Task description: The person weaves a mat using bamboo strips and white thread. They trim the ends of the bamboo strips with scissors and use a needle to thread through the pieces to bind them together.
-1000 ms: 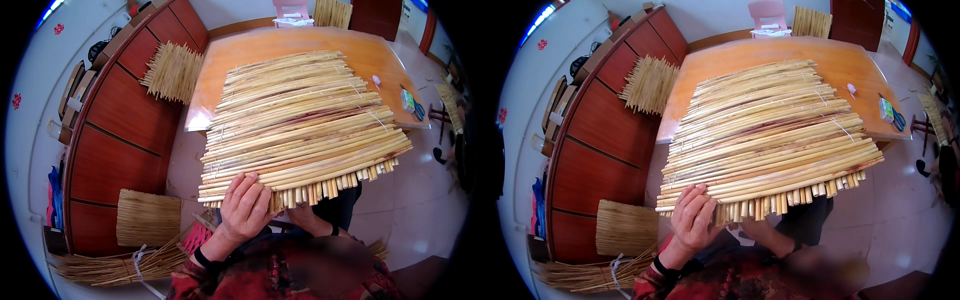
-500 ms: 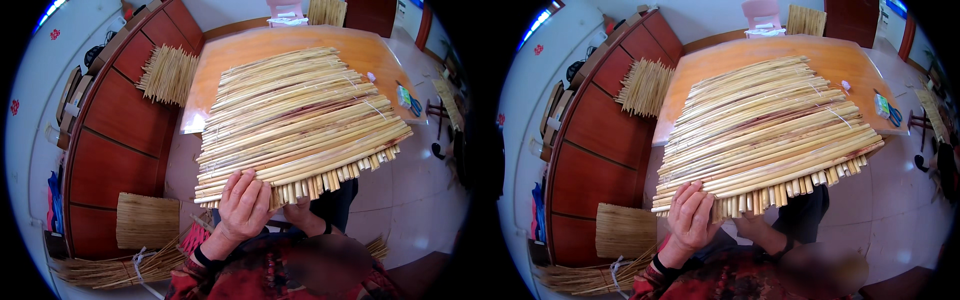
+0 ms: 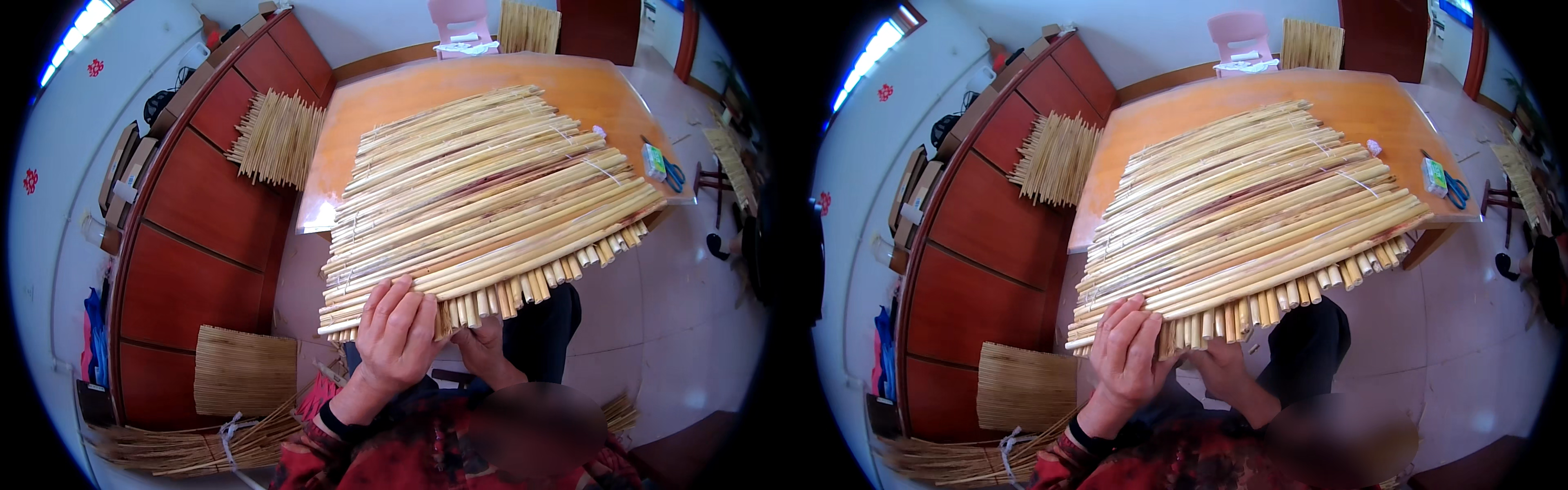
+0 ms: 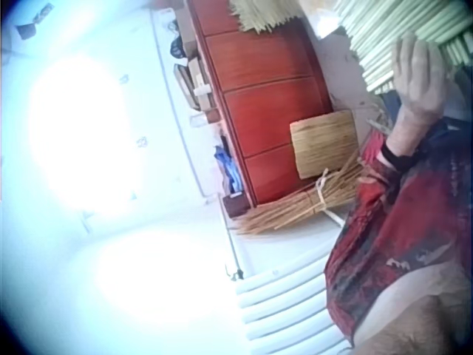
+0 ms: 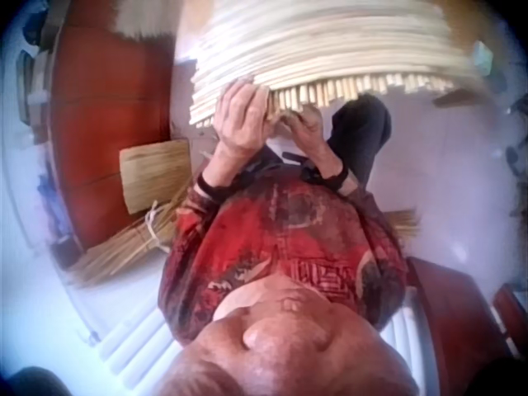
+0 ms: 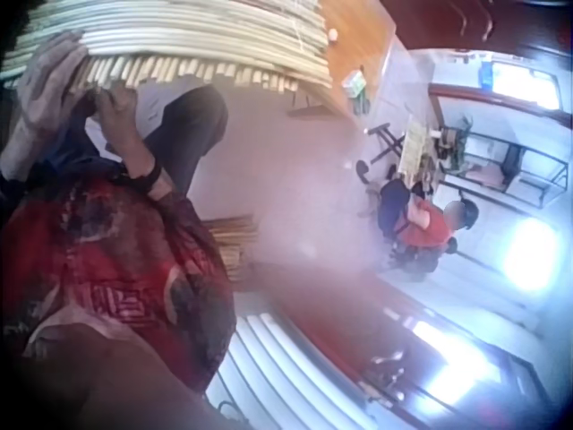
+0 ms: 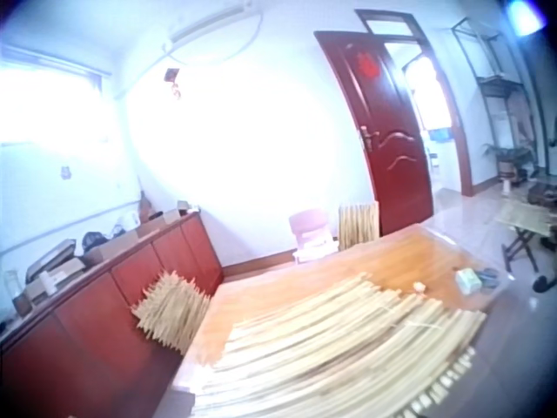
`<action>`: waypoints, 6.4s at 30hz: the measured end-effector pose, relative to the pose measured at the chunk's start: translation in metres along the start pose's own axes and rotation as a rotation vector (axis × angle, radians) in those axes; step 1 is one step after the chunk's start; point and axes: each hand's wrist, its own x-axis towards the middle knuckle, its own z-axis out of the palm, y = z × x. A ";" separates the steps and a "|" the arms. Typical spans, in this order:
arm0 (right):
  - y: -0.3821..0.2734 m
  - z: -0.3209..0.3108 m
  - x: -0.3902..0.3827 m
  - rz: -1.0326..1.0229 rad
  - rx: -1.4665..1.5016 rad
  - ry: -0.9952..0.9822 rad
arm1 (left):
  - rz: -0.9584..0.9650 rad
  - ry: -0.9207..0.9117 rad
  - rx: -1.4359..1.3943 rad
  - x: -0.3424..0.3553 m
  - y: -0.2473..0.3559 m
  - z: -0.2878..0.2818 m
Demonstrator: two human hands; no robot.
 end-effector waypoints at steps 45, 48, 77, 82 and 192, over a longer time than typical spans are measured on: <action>0.029 -0.016 -0.015 0.280 0.571 -0.002 | -0.017 -0.047 -0.037 -0.011 -0.001 0.025; 0.038 -0.014 -0.020 0.238 0.623 0.036 | 0.002 -0.050 -0.006 -0.011 -0.003 0.022; 0.024 0.003 -0.022 0.174 0.654 0.095 | -0.037 -0.077 -0.064 -0.013 0.000 0.019; 0.021 0.004 -0.022 0.181 0.781 0.073 | -0.049 -0.089 -0.059 -0.012 0.000 0.019; 0.060 -0.344 0.173 0.299 -1.269 0.216 | -0.425 -0.209 -0.153 -0.123 -0.039 0.027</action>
